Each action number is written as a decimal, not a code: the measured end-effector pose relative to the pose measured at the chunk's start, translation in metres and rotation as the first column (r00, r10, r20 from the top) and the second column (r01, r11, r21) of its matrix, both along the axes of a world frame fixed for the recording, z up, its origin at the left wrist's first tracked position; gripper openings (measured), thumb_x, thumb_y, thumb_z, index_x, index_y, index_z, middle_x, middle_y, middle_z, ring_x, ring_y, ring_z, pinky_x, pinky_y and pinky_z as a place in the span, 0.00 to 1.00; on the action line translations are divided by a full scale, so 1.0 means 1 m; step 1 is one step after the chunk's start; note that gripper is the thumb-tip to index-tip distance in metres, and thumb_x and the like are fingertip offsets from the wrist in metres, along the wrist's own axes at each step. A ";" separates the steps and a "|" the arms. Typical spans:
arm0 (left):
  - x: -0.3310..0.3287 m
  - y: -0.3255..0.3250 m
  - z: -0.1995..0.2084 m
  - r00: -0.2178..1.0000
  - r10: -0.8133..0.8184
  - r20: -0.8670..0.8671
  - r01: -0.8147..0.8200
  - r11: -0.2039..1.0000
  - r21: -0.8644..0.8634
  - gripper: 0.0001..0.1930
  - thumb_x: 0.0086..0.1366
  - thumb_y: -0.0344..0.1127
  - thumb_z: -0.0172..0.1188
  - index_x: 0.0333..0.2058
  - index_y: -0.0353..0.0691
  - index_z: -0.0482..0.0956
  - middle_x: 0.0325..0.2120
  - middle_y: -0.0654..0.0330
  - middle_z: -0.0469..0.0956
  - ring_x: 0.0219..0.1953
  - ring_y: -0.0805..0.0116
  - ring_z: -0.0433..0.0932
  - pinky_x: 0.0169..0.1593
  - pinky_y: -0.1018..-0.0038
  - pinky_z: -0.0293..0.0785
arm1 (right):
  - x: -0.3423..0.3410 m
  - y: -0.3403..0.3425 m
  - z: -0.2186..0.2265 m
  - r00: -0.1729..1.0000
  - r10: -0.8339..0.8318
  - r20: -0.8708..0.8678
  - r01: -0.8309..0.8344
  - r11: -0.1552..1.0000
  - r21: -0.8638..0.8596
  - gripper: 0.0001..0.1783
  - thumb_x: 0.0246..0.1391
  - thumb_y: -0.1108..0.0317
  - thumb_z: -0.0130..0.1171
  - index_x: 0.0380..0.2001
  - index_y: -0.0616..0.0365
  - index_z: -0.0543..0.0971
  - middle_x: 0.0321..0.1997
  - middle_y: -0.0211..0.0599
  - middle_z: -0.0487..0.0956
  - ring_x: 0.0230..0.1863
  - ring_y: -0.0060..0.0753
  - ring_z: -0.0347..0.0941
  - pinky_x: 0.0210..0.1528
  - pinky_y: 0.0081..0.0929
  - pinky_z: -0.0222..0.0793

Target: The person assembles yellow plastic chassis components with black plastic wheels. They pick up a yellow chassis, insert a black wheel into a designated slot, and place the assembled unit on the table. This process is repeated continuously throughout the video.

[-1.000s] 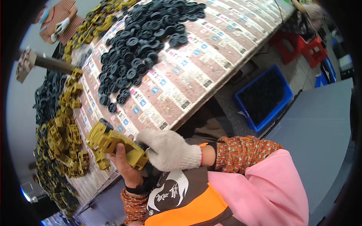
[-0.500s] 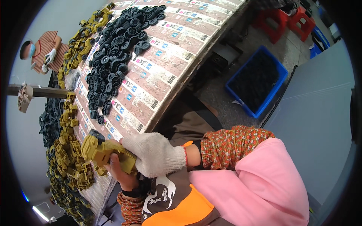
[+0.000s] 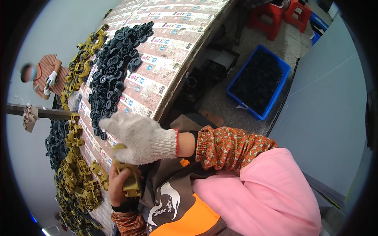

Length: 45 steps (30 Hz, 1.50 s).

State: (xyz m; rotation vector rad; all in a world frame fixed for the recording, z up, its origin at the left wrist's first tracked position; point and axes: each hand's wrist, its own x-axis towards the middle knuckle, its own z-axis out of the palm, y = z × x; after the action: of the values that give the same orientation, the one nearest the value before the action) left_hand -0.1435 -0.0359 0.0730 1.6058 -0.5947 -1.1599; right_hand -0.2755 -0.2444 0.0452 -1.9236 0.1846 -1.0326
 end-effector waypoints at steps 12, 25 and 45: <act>0.052 0.039 -0.031 0.905 -0.027 -0.425 -0.073 0.973 -0.217 0.40 0.76 0.61 0.56 0.72 0.36 0.59 0.57 0.41 0.79 0.57 0.50 0.83 0.55 0.52 0.85 | -0.013 -0.002 -0.026 0.716 0.686 -0.129 -0.612 0.707 0.355 0.32 0.58 0.49 0.67 0.52 0.69 0.80 0.43 0.58 0.85 0.46 0.54 0.84 0.50 0.40 0.78; 0.056 0.033 -0.068 0.970 0.220 -0.104 -0.243 0.904 -0.353 0.41 0.75 0.59 0.59 0.75 0.41 0.58 0.73 0.50 0.65 0.73 0.54 0.66 0.74 0.53 0.62 | 0.045 0.024 -0.042 0.690 0.709 -0.147 -0.255 0.428 0.867 0.26 0.69 0.56 0.59 0.59 0.67 0.76 0.44 0.44 0.85 0.33 0.30 0.84 0.32 0.26 0.82; 0.088 0.023 -0.078 0.703 0.456 -0.545 -0.654 0.716 -0.245 0.28 0.75 0.34 0.62 0.68 0.42 0.63 0.58 0.53 0.79 0.54 0.66 0.81 0.55 0.66 0.84 | 0.165 -0.120 -0.023 0.808 -0.291 -0.512 0.068 0.910 -0.410 0.17 0.63 0.65 0.62 0.54 0.54 0.81 0.45 0.51 0.81 0.46 0.56 0.81 0.50 0.47 0.77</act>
State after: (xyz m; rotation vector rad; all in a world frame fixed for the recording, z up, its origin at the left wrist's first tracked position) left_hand -0.0554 -0.0125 -0.0045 0.9718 -0.0040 -0.8003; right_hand -0.1109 -0.3644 0.0226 -2.5777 0.5550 -0.6069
